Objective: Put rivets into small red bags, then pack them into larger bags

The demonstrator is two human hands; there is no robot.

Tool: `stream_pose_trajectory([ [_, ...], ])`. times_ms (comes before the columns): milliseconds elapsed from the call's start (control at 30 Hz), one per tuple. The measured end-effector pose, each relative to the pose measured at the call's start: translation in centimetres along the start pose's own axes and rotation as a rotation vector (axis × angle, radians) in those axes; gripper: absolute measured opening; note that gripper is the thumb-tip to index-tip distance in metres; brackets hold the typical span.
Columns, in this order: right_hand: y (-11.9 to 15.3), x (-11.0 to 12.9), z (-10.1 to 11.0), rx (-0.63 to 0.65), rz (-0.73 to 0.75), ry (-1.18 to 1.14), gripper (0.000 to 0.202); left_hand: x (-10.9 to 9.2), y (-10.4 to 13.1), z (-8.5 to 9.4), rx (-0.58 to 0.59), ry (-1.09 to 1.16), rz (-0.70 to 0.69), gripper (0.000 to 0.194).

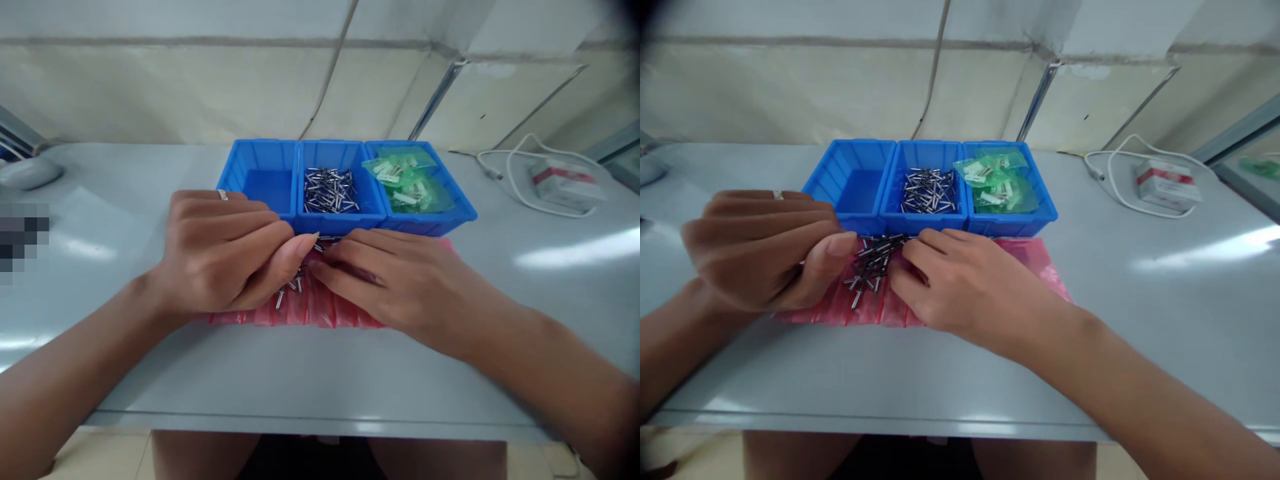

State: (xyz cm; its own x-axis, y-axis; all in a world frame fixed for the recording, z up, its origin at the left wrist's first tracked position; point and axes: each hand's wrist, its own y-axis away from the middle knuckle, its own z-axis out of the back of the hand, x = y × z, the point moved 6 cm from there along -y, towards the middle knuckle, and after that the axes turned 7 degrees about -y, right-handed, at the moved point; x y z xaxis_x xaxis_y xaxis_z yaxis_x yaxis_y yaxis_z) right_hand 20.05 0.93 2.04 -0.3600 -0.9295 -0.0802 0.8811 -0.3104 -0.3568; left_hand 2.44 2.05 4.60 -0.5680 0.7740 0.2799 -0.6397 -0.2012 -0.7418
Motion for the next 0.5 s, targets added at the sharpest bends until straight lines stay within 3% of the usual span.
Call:
stream_pose_trajectory([
  [133,0.31,-0.97,-0.13,-0.02,-0.138,-0.023,0.036,0.01,0.04,0.0,-0.004,0.006,-0.005,0.036],
  [333,0.25,-0.41,0.39,-0.095,-0.059,0.165,0.027,0.04,0.03,-0.08,-0.017,-0.003,-0.016,0.034],
  [500,0.46,-1.09,-0.4,-0.051,-0.162,0.004,0.029,0.01,-0.13,-0.01,-0.016,-0.003,0.001,0.038],
])
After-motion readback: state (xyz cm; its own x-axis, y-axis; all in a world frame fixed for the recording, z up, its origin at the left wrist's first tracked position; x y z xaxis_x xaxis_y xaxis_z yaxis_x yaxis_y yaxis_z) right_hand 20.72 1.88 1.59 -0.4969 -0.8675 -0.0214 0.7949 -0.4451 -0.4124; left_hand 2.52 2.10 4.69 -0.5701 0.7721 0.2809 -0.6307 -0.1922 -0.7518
